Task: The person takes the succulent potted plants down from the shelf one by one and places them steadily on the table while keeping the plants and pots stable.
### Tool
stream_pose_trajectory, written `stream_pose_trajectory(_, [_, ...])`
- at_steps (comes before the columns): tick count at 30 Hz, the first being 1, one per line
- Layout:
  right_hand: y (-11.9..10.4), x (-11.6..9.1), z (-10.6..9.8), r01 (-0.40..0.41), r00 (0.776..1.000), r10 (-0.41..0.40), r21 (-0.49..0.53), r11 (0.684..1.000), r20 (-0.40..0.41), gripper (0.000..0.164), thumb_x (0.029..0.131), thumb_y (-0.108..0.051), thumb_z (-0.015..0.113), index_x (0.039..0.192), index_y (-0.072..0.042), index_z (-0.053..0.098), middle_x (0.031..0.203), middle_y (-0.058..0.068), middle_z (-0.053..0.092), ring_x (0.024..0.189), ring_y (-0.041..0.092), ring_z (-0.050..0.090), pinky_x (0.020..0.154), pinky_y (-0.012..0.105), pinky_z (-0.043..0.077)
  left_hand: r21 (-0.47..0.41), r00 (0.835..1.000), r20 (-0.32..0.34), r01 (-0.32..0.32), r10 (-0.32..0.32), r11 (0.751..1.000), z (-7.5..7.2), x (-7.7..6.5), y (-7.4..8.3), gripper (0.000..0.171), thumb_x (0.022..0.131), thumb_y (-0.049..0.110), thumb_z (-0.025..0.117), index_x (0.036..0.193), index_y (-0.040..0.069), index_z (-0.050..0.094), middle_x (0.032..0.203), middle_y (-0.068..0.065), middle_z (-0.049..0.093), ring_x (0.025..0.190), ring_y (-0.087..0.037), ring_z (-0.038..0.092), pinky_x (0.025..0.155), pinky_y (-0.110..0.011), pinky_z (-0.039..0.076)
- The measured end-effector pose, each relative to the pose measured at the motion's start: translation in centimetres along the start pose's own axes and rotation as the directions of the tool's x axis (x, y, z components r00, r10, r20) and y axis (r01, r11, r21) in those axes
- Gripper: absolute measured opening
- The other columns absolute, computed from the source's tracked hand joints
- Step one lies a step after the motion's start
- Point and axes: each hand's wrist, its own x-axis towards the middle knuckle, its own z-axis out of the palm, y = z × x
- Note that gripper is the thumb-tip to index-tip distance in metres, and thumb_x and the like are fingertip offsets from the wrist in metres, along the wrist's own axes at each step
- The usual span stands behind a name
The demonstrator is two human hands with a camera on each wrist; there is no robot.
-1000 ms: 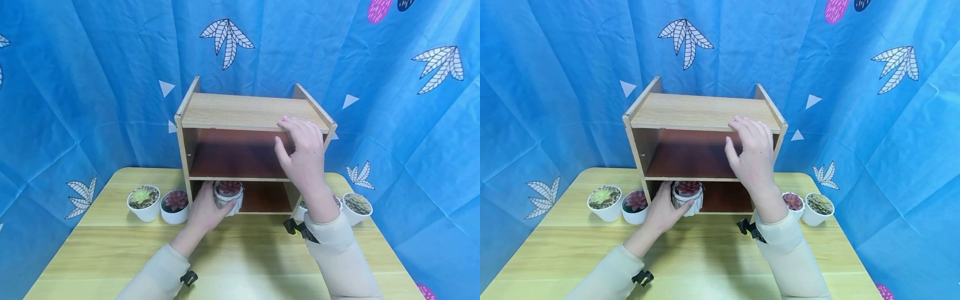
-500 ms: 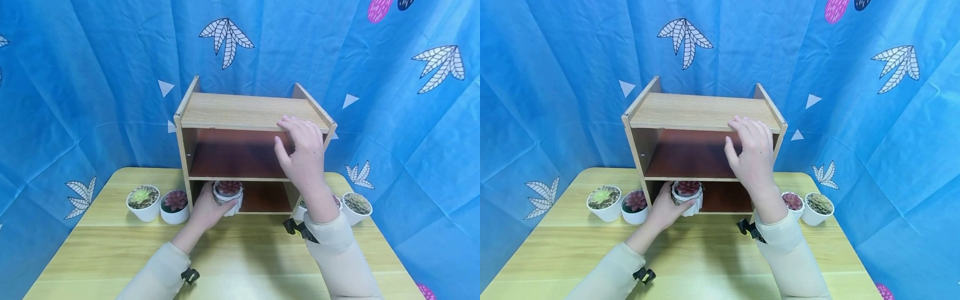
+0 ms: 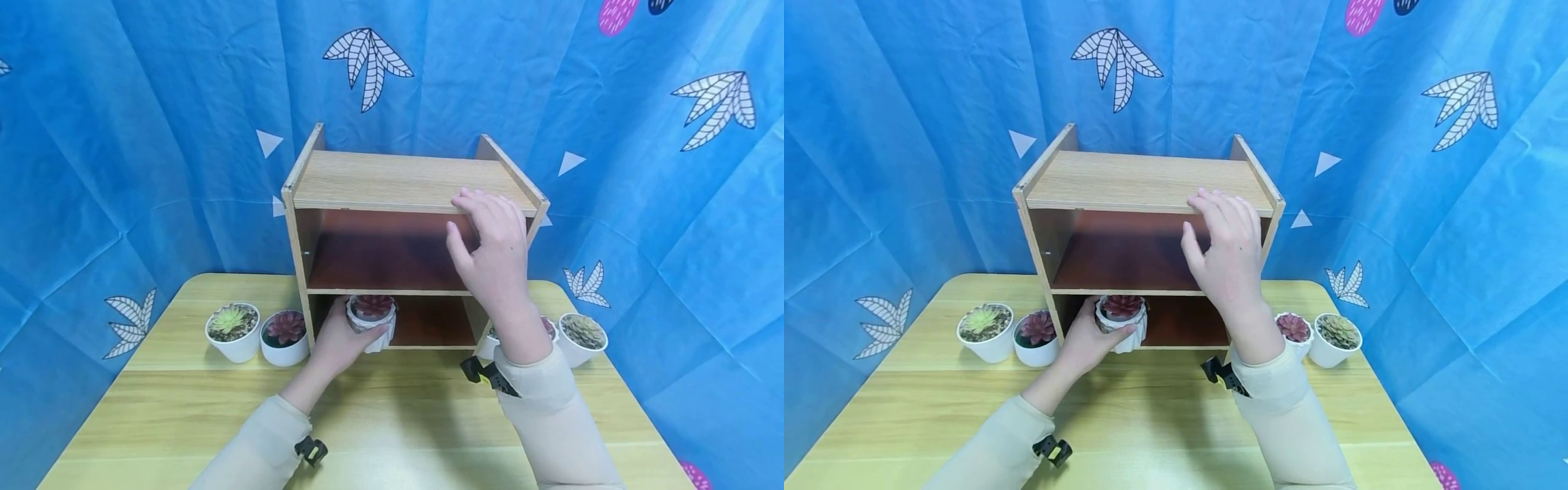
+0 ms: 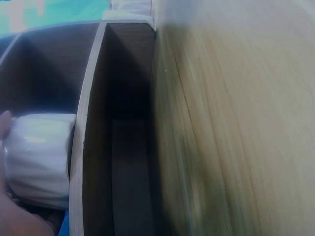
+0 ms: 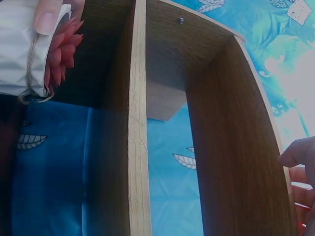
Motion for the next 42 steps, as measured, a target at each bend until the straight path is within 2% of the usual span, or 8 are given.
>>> stream_pose_trajectory(15, [0.1, 0.1, 0.0, 0.001, 1.0, -0.001, -0.004, 1.0, 0.001, 0.031, 0.091, -0.017, 0.064, 0.12, -0.008, 0.071, 0.128, 0.009, 0.068, 0.126, 0.028, 0.055, 0.111, 0.048, 0.034, -0.061, 1.0, -0.014, 0.013, -0.014, 0.998, -0.2, -0.2, 0.2, 0.099, 0.071, 0.05, 0.087, 0.146, 0.006, 0.04, 0.138, -0.015, 0.054, 0.127, -0.032, 0.054, 0.106, -0.05, 0.044])
stream_pose_trajectory(25, [0.1, 0.0, 0.2, 0.003, 1.0, -0.003, -0.003, 1.0, 0.0, 0.032, 0.089, -0.014, 0.067, 0.12, -0.007, 0.07, 0.128, 0.009, 0.068, 0.126, 0.029, 0.055, 0.111, 0.048, 0.033, -0.052, 1.0, -0.016, -0.009, 0.008, 0.999, -0.3, -0.8, -0.1, 0.093, 0.071, 0.053, 0.086, 0.143, 0.009, 0.045, 0.135, -0.009, 0.054, 0.124, -0.028, 0.055, 0.105, -0.048, 0.044])
stream_pose_trajectory(30, [0.1, -0.1, 0.2, 0.001, 1.0, -0.001, -0.006, 1.0, 0.001, 0.032, 0.089, -0.014, 0.067, 0.12, -0.007, 0.07, 0.128, 0.01, 0.067, 0.126, 0.029, 0.055, 0.111, 0.048, 0.033, -0.079, 1.0, -0.015, -0.018, 0.017, 0.997, -0.4, -1.2, -0.1, 0.091, 0.071, 0.052, 0.087, 0.141, 0.011, 0.046, 0.133, -0.006, 0.055, 0.122, -0.025, 0.055, 0.104, -0.047, 0.045])
stream_pose_trajectory(42, [0.1, -0.1, 0.1, -0.004, 1.0, 0.004, -0.012, 1.0, 0.006, 0.033, 0.089, -0.015, 0.067, 0.121, -0.008, 0.07, 0.129, 0.008, 0.067, 0.127, 0.028, 0.055, 0.111, 0.048, 0.033, -0.073, 0.998, -0.035, -0.045, 0.042, 0.996, -0.8, -2.1, -0.3, 0.09, 0.068, 0.047, 0.09, 0.139, 0.009, 0.049, 0.132, -0.008, 0.058, 0.12, -0.026, 0.058, 0.103, -0.047, 0.047])
